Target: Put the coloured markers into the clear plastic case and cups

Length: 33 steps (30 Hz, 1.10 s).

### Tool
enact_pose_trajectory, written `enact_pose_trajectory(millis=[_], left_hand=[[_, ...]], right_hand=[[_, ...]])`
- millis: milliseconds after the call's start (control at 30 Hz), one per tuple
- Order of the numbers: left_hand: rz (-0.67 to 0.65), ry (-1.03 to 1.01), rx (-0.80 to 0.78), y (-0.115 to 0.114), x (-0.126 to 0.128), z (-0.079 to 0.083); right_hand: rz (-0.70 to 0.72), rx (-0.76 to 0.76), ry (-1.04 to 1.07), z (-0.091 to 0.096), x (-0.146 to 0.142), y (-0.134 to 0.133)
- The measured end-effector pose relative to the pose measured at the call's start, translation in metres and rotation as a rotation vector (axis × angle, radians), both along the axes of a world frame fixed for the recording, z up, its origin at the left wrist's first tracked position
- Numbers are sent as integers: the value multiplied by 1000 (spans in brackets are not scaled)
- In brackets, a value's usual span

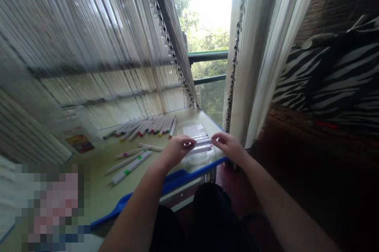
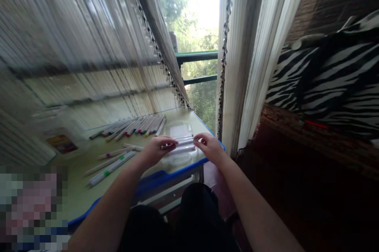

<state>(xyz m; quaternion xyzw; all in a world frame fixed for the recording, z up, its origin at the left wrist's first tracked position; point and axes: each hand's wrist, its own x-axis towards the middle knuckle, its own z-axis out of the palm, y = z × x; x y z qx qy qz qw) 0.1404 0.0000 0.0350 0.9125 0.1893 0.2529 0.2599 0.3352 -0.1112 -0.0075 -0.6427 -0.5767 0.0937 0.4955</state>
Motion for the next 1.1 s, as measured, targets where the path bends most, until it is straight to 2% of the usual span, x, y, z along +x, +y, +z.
enact_pose_trajectory(millis=[133,367,500,667,833,1100], left_hand=[[11,83,49,-1,-8,-5],[118,122,35,-5,-30,-8],[106,112,36,-4,-31,-14],[114,106,61,0,-31,-22],[147,103,101,-1,-31,-24],[266,138,-135,-8,-22,-15]], right_hand=[[5,-68,-68,-9,0,-4],[62,-90,-70,-8,0,-4],[40,-84,-46,-10,0,-5],[81,-75,-131,-11,3,-5],[97,-82,-84,-10,5,-3],[94,-230,-37,-1,7,0]])
